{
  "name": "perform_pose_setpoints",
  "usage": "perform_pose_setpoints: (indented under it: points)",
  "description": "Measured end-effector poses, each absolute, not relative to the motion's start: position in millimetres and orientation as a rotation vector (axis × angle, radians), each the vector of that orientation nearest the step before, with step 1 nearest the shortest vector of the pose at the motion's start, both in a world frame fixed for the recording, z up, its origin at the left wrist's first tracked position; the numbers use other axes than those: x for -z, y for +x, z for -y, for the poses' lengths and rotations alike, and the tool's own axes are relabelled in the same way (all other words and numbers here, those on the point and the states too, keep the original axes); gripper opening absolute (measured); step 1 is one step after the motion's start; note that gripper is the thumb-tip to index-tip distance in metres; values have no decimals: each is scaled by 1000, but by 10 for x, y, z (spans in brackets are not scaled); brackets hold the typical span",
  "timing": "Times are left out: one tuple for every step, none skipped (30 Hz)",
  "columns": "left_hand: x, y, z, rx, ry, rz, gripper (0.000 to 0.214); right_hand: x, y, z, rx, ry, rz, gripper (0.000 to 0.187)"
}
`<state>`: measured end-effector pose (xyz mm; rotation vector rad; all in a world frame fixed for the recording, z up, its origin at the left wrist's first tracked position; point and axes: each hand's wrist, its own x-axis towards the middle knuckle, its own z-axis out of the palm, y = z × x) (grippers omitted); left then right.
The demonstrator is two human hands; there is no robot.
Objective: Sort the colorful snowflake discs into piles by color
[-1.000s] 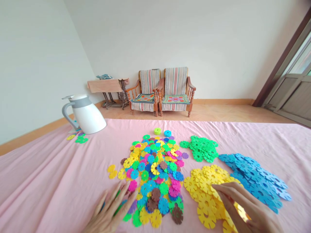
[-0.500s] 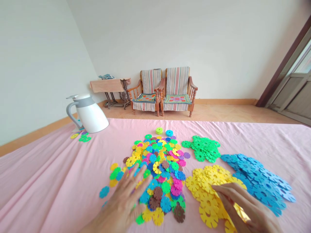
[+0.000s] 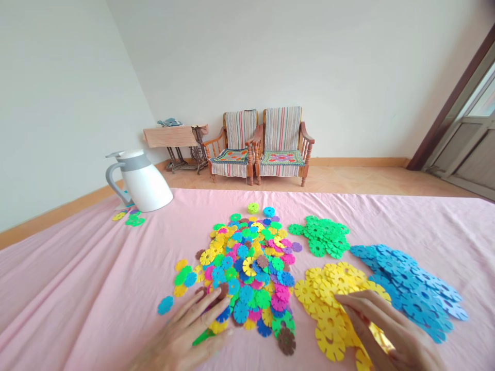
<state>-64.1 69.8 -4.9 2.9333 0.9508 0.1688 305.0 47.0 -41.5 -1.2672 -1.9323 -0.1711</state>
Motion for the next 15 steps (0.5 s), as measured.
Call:
perform_pose_setpoints:
  points:
    - [75,-722,-686,-188,2942,-973,53,417,3047,-470,170,-1273,1939,25]
    - [105,-798,-674,-223,2943,-1005,53,420,3045,-469,171,-1274,1943,25]
    - [135,-865,-665,-273,2934,-1041,51,423,3045,-468,170,-1275,1952,24]
    - [161,-920,-659,-331,2914,-1079,48,425,3047,-466,169,-1276,1961,23]
    - [181,-960,-659,-379,2888,-1107,44,428,3049,-465,169,-1274,1971,22]
    - [194,-983,-667,-410,2859,-1126,38,430,3053,-465,170,-1270,1976,21]
    - [203,-992,-682,-435,2833,-1146,31,433,3056,-465,171,-1267,1980,20]
    - [211,-988,-702,-456,2814,-1165,26,436,3059,-466,174,-1263,1980,20]
    - [220,-976,-727,-480,2798,-1198,22,438,3061,-466,177,-1259,1980,20]
    - [234,-959,-752,-508,2782,-1245,20,441,3064,-467,180,-1255,1978,20]
    - [251,-943,-777,-532,2761,-1301,18,442,3066,-468,184,-1252,1974,21]
    - [272,-931,-799,-549,2736,-1352,16,443,3068,-467,186,-1252,1974,21]
    - [293,-925,-818,-549,2712,-1386,15,443,3070,-466,186,-1251,1978,20]
    - [311,-924,-835,-535,2687,-1405,18,443,3072,-464,187,-1248,1980,20]
    - [325,-929,-849,-525,2664,-1414,22,442,3073,-462,189,-1246,1979,20]
